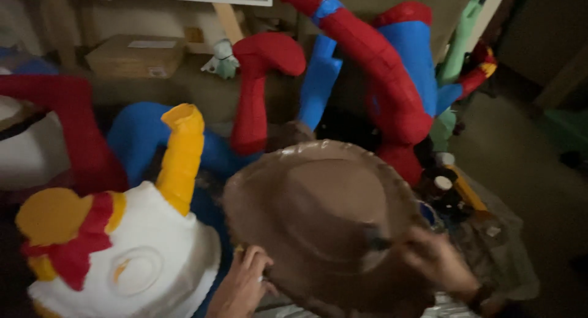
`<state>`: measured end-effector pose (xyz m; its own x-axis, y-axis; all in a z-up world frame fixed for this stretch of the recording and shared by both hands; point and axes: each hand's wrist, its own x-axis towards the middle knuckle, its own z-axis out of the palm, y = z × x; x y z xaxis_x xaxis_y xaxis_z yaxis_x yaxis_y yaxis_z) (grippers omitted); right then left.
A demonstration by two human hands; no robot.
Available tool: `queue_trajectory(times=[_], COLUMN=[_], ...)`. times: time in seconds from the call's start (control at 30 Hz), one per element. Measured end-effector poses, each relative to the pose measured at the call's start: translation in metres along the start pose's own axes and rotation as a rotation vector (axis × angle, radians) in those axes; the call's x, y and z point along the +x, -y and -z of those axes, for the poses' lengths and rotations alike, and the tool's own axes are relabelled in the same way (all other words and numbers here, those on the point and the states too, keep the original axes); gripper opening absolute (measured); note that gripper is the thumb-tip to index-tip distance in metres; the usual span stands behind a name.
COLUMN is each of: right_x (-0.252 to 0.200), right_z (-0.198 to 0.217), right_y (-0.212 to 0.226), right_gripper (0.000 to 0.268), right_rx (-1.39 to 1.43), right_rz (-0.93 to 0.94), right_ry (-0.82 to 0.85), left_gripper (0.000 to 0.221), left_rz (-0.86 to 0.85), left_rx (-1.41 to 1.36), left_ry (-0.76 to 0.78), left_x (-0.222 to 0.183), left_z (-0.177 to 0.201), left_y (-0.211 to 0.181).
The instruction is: Painting a large cowboy hat prop using a paintbrush and brown paint.
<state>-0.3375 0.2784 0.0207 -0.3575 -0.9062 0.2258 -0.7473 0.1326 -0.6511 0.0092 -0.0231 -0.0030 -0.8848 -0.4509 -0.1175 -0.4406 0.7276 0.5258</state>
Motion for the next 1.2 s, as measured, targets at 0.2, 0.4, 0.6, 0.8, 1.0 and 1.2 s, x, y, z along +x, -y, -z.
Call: queue_trajectory(times=[0.2, 0.4, 0.6, 0.8, 1.0, 1.2], right_x=[-0.006, 0.071, 0.047, 0.013, -0.061, -0.1], right_z=[-0.008, -0.082, -0.079, 0.032, 0.058, 0.03], right_y=[-0.022, 0.142, 0.064, 0.059, -0.03, -0.148], right_gripper=[0.041, 0.027, 0.043, 0.053, 0.027, 0.023], right_rx=[-0.176, -0.275, -0.315, -0.493, -0.143, -0.151], right_rz=[-0.028, 0.085, 0.003, -0.343, -0.458, -0.361], right_ry=[-0.183, 0.334, 0.46, 0.615, -0.544, -0.593], left_gripper=[0.044, 0.032, 0.032, 0.037, 0.039, 0.075], left_rz=[-0.034, -0.227, -0.212, -0.144, -0.231, -0.45], left_rx=[-0.047, 0.12, -0.016, 0.018, 0.213, 0.272], left_ry=[-0.035, -0.137, -0.223, -0.173, -0.254, -0.339], left_x=[-0.018, -0.018, -0.025, -0.023, -0.019, 0.01], left_z=[0.016, 0.003, 0.013, 0.014, -0.003, -0.059], left_y=[-0.028, -0.022, -0.033, -0.027, -0.034, -0.045])
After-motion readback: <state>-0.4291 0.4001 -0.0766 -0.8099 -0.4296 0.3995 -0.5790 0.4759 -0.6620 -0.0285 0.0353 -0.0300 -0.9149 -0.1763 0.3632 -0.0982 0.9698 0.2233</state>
